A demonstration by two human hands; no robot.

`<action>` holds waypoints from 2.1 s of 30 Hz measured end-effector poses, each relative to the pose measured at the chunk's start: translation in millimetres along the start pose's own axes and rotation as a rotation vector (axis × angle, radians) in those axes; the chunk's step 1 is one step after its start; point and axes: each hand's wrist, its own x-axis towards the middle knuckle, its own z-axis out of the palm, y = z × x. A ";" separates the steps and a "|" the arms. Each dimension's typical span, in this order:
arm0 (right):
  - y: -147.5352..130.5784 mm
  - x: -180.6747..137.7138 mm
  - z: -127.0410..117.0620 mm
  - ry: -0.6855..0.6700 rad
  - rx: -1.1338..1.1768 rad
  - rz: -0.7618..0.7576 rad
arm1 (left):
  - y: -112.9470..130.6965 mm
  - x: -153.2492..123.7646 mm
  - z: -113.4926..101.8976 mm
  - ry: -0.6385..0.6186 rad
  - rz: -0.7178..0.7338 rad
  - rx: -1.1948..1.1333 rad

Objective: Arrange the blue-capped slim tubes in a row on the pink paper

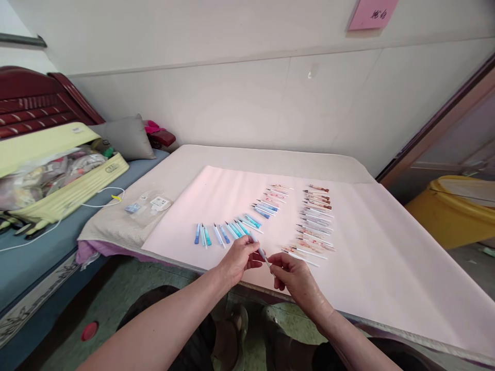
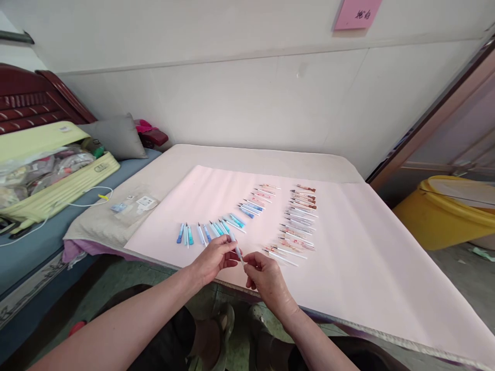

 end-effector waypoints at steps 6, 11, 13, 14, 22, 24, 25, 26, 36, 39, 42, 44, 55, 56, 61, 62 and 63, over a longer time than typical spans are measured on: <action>4.7 3.2 1.3 -0.024 -0.085 0.022 | 4.6 2.6 -1.4 0.072 0.037 -0.012; -2.0 -0.6 1.4 -0.036 -0.090 -0.006 | 8.6 5.7 -5.2 0.128 0.066 -0.023; -2.7 -0.9 1.5 -0.007 -0.064 -0.002 | 6.6 3.4 -3.0 0.071 0.043 -0.007; -2.4 -0.6 1.5 0.004 -0.050 0.000 | 4.8 1.7 -1.0 0.044 0.036 0.007; -1.9 2.8 2.5 0.011 -0.030 0.015 | 1.9 -2.5 4.7 0.041 0.059 0.039; -3.7 2.6 3.5 -0.004 -0.050 0.008 | 6.5 0.0 1.4 0.078 0.084 0.001; -4.4 2.3 4.2 -0.009 -0.056 0.003 | 8.5 1.1 -0.2 0.099 0.097 -0.020; -4.8 2.0 4.8 -0.012 -0.060 -0.002 | 9.9 1.8 -1.4 0.119 0.104 -0.039; 3.1 3.8 5.0 0.062 0.005 -0.026 | -12.8 -0.4 2.9 0.042 -0.007 0.064; 6.1 4.7 5.6 0.070 0.032 -0.018 | -11.2 -0.6 2.8 0.034 0.008 0.070; 6.7 4.2 7.0 0.071 0.031 -0.007 | -8.4 -3.1 4.9 0.015 -0.015 0.016; 4.5 3.0 7.1 0.072 0.019 -0.003 | -7.7 -4.3 7.1 0.019 -0.033 -0.042; 11.2 3.4 2.5 0.039 -0.331 -0.173 | 83.8 -0.7 -47.3 0.175 0.200 -0.516; 14.3 3.3 6.1 0.030 -0.434 -0.241 | 97.1 -2.9 -62.8 0.216 0.254 -0.552; 9.2 2.6 53.4 -0.135 -0.913 -0.645 | 131.1 -12.4 -129.5 0.388 0.412 -0.708; 4.4 3.6 68.4 -0.176 -0.988 -0.693 | 132.2 -12.9 -136.3 0.407 0.421 -0.732; -1.0 5.7 84.5 -0.210 -1.054 -0.721 | 132.3 -13.0 -140.6 0.419 0.424 -0.754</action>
